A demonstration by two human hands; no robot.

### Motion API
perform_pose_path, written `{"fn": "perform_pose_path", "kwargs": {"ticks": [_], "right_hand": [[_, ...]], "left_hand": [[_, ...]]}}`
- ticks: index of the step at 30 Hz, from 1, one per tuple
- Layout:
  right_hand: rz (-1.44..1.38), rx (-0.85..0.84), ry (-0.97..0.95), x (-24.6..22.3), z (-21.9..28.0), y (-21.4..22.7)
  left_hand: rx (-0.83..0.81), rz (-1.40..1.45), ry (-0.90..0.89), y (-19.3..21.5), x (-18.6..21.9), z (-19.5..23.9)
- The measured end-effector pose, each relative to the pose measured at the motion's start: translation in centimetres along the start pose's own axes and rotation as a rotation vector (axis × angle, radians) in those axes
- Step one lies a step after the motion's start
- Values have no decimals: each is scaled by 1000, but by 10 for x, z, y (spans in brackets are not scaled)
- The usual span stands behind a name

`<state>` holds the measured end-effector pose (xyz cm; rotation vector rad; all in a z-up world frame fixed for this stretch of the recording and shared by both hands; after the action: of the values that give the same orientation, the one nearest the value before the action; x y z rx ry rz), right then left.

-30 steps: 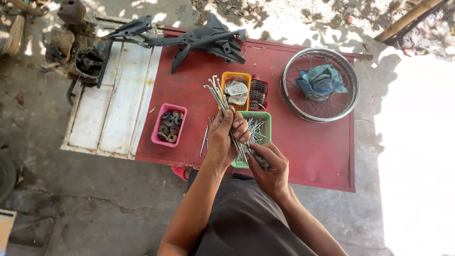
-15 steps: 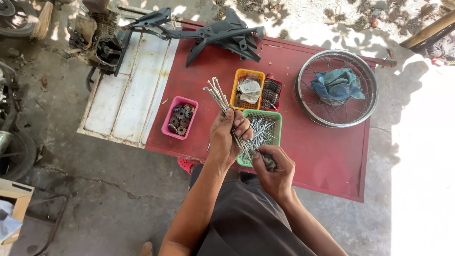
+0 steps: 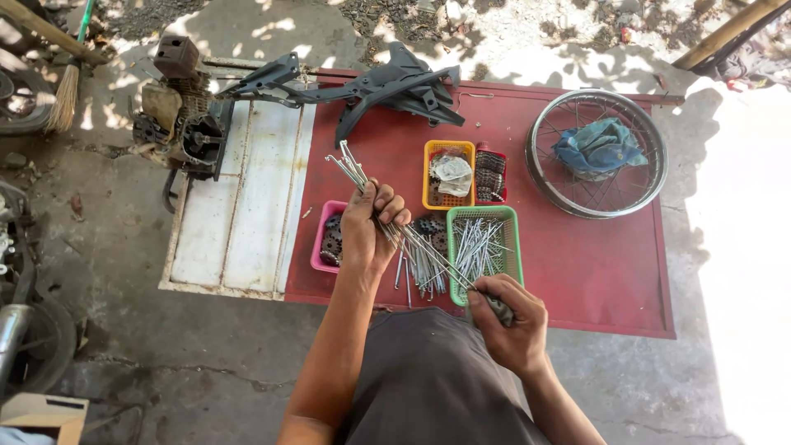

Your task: The person stands at a red workbench and wipes a bundle of long, thin metal rods with a cloth. They hold the rods in their left hand and use the cloth in their right hand to wipe the surfaces. The rods are then placed back into a green basket on the table.

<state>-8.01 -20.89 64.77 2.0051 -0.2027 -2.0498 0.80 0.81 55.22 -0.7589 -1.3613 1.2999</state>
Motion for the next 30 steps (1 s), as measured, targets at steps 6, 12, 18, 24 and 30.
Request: {"fn": "perform_pose_path", "kwargs": {"ticks": [6, 12, 18, 24, 30], "right_hand": [[-30, -169, -119, -26, -9, -12], [169, -207, -250, -33, -65, -31], [236, -239, -339, -2, -109, -44], [223, -342, -275, 10, -120, -44], [-110, -351, -193, 50, -129, -7]], "left_hand": [[-464, -997, 25, 17, 69, -34], [-762, -876, 558, 13, 45, 21], [-423, -700, 523, 17, 35, 50], [-383, -815, 460, 47, -2, 71], [-339, -642, 346, 29, -44, 116]]}}
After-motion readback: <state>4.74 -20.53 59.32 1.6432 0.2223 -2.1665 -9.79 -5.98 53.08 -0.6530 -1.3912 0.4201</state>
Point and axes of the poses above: each hand's wrist, its own z-axis away from the middle knuckle, its own y-axis out of the back of the hand, x = y × z, the point moved 3 cm from there along -z, towards the middle knuckle, and after that the axes turned 12 degrees about -y, right-handed, at the moved point
